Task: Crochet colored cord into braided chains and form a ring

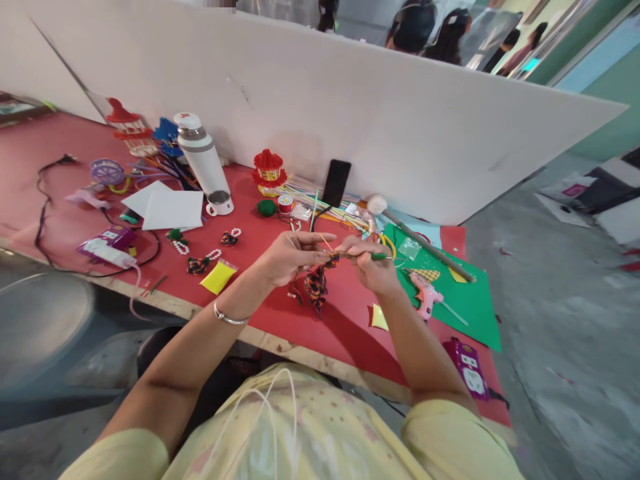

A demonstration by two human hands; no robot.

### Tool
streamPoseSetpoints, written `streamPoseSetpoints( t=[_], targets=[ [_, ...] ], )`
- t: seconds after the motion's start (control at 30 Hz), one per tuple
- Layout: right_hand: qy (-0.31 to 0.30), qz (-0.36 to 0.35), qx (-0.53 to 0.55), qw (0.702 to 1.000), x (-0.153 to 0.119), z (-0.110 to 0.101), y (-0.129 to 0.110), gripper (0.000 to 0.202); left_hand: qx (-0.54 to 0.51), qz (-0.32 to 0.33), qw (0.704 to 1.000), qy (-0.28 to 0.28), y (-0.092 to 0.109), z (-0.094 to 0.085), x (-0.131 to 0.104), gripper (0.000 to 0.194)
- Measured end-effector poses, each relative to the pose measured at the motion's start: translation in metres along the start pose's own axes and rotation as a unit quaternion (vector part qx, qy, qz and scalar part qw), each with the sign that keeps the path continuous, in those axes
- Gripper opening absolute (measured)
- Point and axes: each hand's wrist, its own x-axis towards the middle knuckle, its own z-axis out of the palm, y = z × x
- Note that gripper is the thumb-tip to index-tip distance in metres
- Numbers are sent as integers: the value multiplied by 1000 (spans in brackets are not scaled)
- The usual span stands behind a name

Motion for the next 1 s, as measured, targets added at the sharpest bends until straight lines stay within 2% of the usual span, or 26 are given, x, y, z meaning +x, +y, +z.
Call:
streamPoseSetpoints(
  t=[0.07, 0.17, 0.3, 0.43, 0.5, 0.57, 0.63, 0.7, 0.77, 0.83, 0.93, 1.0],
  targets=[
    [-82, 7, -2, 997, 9, -17, -13, 21, 55, 15, 998, 5, 4, -3, -2, 51],
    [-149, 18, -52, 987, 19, -32, -35, 15, 124, 46, 991, 21, 5, -1, -2, 49],
    [-185, -1, -156, 970, 24, -36, -53, 13, 199, 84, 975, 48, -2, 2, 2, 47],
    [-194, -82, -284, 935, 19, -27, -56, 13, 221, 101, 963, 114, -9, 4, 7, 47],
    [-188, -139, -367, 901, 12, -19, -51, 16, 195, 109, 963, 148, -9, 7, 8, 44],
    [-146, -198, -437, 865, 1, -9, -41, 22, 135, 114, 972, 156, -7, 11, 8, 42],
    [-74, -250, -480, 837, -10, 1, -29, 30, 54, 88, 986, 128, -4, 13, 6, 41],
    [-7, -295, -480, 826, -17, 7, -19, 40, -17, 28, 996, 79, 0, 13, 4, 40],
    [11, -315, -437, 842, -18, 9, -15, 46, -46, -34, 998, 30, 4, 10, 1, 41],
    [-33, -296, -376, 877, -12, 6, -21, 44, -24, -53, 998, 10, 8, 4, 0, 40],
    [-128, -221, -316, 914, 1, -4, -41, 32, 69, 1, 997, 39, 17, -3, 1, 32],
    [-155, -162, -291, 930, 8, -11, -56, 24, 132, 35, 989, 52, 23, -5, 1, 27]
  ],
)
